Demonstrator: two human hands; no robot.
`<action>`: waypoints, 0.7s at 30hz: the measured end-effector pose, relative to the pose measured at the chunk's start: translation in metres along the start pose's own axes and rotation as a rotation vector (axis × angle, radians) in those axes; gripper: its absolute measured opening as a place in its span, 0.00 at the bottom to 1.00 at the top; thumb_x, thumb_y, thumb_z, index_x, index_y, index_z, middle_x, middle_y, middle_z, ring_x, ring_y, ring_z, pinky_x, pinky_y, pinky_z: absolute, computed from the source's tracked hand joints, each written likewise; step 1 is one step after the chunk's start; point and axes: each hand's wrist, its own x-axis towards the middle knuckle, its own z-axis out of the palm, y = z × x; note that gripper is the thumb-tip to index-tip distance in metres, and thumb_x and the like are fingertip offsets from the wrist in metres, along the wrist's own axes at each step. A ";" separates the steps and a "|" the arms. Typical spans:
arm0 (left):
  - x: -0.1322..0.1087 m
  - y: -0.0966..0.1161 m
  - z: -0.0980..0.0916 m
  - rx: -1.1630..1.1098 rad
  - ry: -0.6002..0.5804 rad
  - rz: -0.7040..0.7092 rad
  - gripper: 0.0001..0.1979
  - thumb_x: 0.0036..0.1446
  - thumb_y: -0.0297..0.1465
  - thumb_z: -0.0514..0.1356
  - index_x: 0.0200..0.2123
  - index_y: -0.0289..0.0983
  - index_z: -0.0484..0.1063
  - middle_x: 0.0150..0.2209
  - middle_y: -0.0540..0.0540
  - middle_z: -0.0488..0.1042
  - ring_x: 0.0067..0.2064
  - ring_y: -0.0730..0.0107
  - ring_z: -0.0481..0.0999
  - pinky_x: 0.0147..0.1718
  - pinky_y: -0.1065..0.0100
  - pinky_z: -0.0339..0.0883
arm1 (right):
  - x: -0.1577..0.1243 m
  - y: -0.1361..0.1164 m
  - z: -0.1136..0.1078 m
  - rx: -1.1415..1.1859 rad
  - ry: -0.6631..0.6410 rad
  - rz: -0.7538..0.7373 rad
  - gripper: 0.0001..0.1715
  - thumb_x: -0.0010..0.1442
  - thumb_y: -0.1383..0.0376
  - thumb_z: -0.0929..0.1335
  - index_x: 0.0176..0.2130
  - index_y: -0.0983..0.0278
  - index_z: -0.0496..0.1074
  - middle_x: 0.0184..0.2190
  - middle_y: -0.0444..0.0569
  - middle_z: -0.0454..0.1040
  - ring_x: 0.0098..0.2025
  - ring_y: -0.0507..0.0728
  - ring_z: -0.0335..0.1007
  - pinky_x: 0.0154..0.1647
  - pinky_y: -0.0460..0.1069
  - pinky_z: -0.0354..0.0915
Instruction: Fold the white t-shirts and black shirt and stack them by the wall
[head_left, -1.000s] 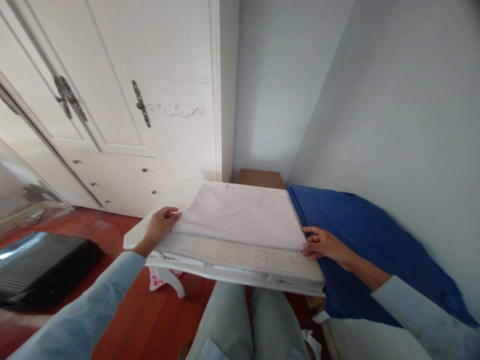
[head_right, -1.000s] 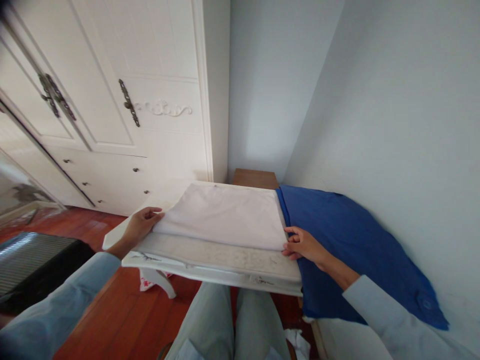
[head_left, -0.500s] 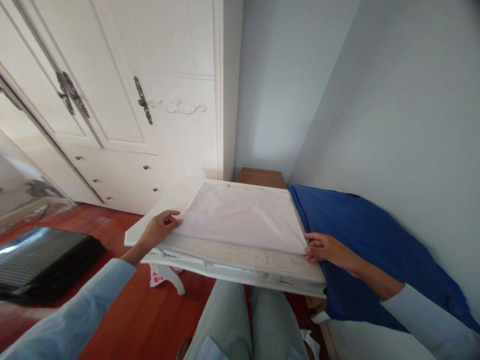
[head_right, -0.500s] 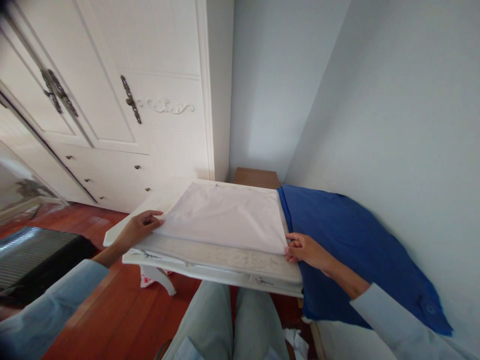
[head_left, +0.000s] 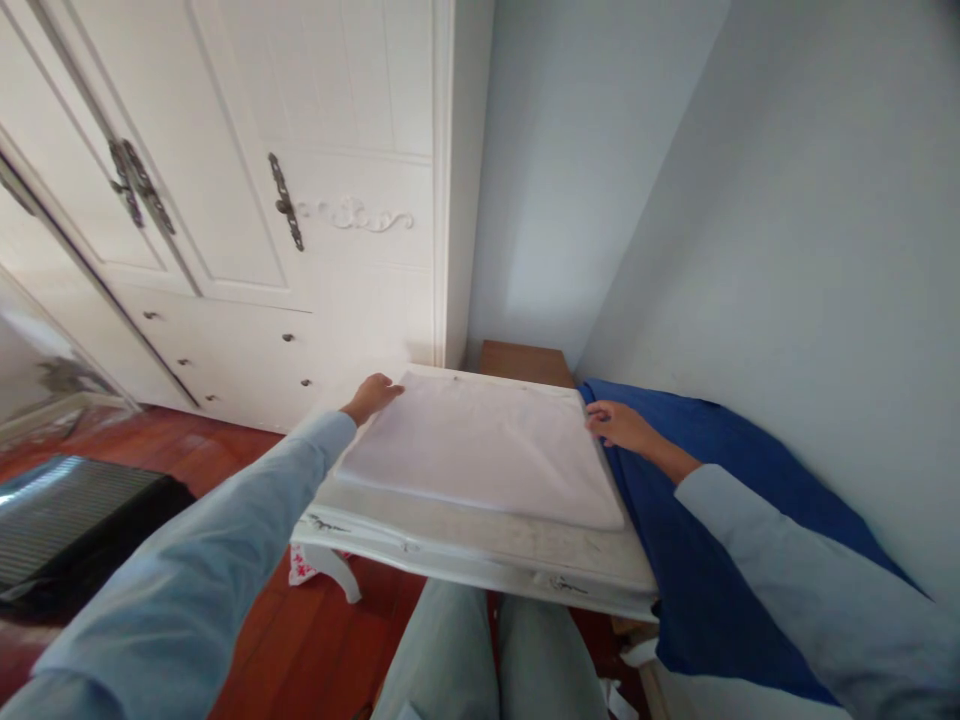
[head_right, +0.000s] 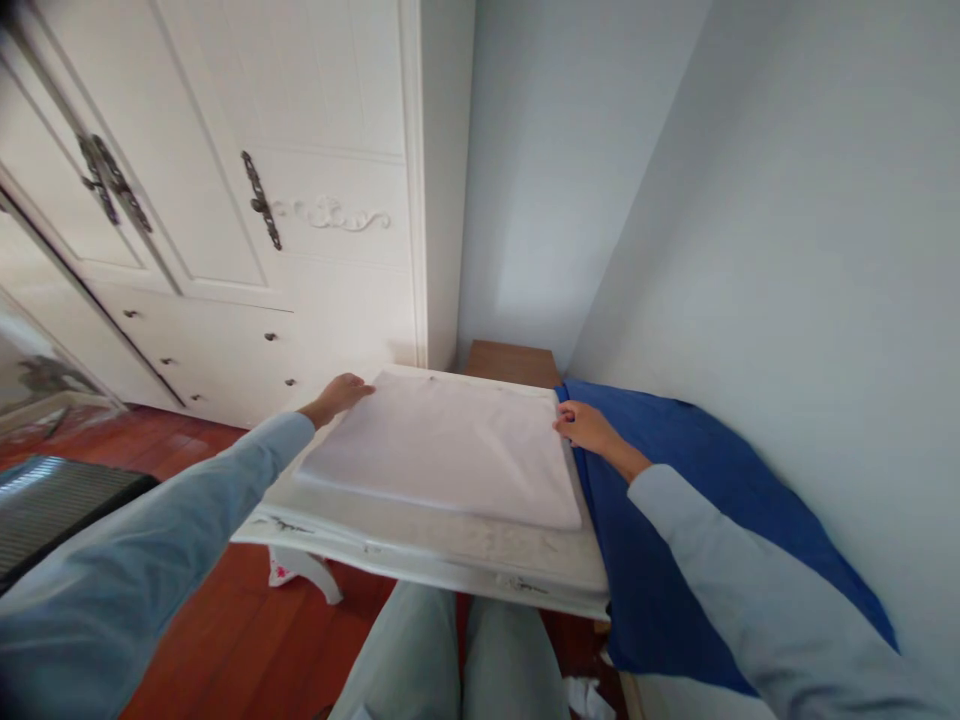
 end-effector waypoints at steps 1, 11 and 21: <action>0.008 0.000 0.006 0.018 0.030 -0.005 0.13 0.36 0.34 0.68 0.23 0.38 0.67 0.27 0.42 0.75 0.39 0.51 0.77 0.32 0.63 0.63 | 0.013 0.000 0.002 -0.063 0.050 -0.006 0.21 0.54 0.69 0.72 0.48 0.66 0.73 0.44 0.55 0.78 0.36 0.56 0.75 0.30 0.46 0.68; 0.043 0.000 0.031 0.018 0.125 0.041 0.07 0.38 0.27 0.65 0.27 0.38 0.76 0.31 0.42 0.78 0.38 0.57 0.77 0.37 0.63 0.66 | 0.082 0.011 0.022 -0.293 0.189 0.012 0.17 0.51 0.73 0.71 0.43 0.66 0.74 0.40 0.55 0.78 0.45 0.61 0.75 0.47 0.49 0.65; 0.054 0.005 0.029 -0.213 0.120 0.151 0.21 0.45 0.37 0.65 0.42 0.33 0.77 0.36 0.44 0.79 0.34 0.68 0.76 0.32 0.69 0.68 | 0.097 0.044 0.027 0.022 0.425 -0.148 0.20 0.53 0.70 0.69 0.48 0.66 0.71 0.39 0.51 0.78 0.39 0.55 0.75 0.48 0.52 0.70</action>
